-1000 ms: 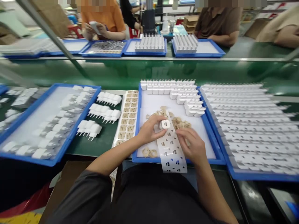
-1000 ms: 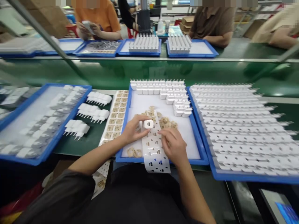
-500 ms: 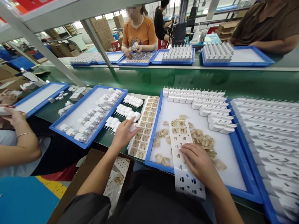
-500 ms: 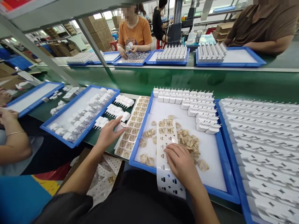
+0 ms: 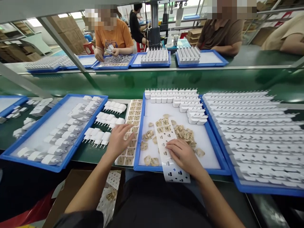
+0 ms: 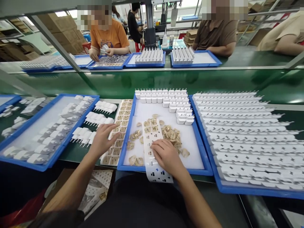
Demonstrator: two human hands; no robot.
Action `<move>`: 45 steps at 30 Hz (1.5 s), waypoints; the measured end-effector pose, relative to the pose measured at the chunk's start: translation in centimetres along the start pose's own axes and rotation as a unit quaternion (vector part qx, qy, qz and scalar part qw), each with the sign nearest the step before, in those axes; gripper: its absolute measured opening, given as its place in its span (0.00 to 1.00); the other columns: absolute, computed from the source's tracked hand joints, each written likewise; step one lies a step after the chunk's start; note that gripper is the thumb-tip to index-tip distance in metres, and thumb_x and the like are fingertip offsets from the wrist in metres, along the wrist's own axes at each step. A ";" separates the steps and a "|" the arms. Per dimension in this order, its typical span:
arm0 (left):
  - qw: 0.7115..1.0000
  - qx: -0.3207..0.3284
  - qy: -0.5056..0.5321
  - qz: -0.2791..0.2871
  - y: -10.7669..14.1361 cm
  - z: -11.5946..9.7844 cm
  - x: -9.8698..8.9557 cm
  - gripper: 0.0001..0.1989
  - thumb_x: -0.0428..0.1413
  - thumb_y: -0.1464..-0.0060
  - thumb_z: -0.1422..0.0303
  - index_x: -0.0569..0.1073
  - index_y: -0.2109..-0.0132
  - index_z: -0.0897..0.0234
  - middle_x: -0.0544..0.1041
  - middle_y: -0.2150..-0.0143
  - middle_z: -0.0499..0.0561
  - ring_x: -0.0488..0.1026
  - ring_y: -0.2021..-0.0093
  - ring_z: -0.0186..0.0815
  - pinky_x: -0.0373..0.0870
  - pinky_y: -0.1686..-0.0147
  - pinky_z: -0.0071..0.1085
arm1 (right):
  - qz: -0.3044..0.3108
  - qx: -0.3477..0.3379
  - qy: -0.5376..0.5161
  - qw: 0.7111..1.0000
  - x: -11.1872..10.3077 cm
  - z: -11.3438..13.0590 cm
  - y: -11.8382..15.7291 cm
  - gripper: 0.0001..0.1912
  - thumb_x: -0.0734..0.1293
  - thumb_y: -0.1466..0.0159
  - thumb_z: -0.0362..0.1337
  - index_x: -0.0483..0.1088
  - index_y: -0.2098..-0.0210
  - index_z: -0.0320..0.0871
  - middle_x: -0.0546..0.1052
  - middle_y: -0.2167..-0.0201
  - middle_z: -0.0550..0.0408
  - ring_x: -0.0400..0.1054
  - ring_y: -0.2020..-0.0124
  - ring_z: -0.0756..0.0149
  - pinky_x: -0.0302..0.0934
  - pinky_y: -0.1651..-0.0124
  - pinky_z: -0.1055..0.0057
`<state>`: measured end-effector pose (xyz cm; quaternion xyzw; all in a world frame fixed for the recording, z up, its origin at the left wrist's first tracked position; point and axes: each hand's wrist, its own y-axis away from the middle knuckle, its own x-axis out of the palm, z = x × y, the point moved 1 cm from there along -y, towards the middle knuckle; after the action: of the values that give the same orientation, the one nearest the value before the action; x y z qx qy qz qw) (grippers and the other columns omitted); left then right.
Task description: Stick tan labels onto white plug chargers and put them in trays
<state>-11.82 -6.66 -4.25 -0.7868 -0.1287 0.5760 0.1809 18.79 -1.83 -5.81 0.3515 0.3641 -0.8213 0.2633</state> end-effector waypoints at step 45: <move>0.953 0.097 -0.020 0.287 -5.6 -8.4 9.5 0.39 0.47 0.42 0.42 0.51 0.30 0.53 0.46 0.26 0.56 0.46 0.29 0.56 0.45 0.34 0.58 | 0.126 0.055 0.167 0.976 -1.1 -5.5 -5.8 0.06 0.61 0.32 0.31 0.70 0.62 0.41 0.75 0.60 0.49 0.66 0.58 0.61 0.54 0.57 0.66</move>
<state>-0.86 1.09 -7.69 -0.7572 0.1558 0.6292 0.0806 17.57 6.13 -5.20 0.5408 0.3103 -0.7297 0.2807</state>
